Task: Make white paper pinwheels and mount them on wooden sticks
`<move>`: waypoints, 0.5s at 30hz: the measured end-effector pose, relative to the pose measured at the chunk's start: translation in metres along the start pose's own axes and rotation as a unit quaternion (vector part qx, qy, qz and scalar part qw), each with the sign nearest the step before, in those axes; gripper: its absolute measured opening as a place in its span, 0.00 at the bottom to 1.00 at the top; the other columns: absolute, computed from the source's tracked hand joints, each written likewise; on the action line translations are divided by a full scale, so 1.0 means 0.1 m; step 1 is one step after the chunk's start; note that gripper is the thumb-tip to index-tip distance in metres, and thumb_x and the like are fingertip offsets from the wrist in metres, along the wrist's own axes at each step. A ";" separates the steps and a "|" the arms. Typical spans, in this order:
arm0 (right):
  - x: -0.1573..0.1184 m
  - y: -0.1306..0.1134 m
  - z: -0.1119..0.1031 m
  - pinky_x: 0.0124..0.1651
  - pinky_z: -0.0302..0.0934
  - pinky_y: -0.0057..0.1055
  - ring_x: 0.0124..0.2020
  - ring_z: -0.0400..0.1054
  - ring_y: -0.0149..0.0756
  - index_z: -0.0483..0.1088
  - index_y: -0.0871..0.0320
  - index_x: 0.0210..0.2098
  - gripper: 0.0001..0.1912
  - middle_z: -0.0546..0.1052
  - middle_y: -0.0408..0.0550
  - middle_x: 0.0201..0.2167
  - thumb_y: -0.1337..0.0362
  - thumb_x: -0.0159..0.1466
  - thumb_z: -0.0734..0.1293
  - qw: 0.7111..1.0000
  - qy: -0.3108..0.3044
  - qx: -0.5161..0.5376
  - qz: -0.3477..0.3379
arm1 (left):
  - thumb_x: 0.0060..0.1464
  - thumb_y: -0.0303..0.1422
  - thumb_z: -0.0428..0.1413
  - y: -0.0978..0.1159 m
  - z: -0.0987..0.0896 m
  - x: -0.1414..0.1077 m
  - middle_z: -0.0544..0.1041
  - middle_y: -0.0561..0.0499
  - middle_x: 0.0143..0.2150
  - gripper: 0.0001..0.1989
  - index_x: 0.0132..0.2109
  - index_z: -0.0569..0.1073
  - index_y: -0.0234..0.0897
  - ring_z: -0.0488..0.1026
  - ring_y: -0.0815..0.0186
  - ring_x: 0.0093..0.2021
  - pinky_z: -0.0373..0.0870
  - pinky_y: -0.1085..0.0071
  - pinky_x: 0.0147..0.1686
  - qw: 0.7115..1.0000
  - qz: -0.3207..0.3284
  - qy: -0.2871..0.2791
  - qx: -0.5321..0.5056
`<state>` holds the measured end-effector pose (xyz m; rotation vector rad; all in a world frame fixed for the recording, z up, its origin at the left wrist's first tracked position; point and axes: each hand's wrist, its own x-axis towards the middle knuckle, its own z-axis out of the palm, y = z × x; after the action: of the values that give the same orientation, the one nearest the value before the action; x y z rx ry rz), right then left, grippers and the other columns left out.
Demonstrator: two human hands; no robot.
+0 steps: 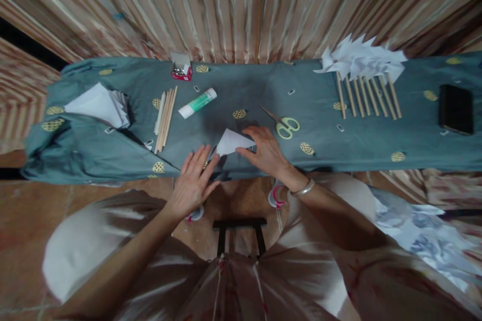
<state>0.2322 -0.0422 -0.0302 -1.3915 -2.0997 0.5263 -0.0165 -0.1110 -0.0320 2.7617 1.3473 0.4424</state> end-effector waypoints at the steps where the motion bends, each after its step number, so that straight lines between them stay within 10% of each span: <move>1: 0.02 -0.02 0.02 0.60 0.60 0.48 0.55 0.66 0.51 0.71 0.60 0.52 0.23 0.75 0.58 0.54 0.55 0.62 0.71 1.000 -0.003 -0.003 0.003 | 0.66 0.39 0.51 0.02 0.01 0.06 0.54 0.30 0.72 0.33 0.72 0.52 0.33 0.48 0.47 0.74 0.53 0.45 0.67 1.000 0.002 -0.010 0.002; 15: -0.04 0.27 -0.14 0.64 0.57 0.48 0.57 0.67 0.47 0.73 0.58 0.49 0.15 0.76 0.55 0.54 0.70 0.64 0.63 1.000 0.008 0.012 0.024 | 0.66 0.35 0.51 -0.14 -0.09 -0.12 0.70 0.37 0.65 0.19 0.60 0.70 0.35 0.64 0.50 0.67 0.62 0.47 0.63 1.000 -0.006 0.024 -0.014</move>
<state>0.2612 -0.0349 -0.0369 -1.4315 -2.0459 0.5558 -0.0369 -0.1120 -0.0281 2.7361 1.3569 0.5262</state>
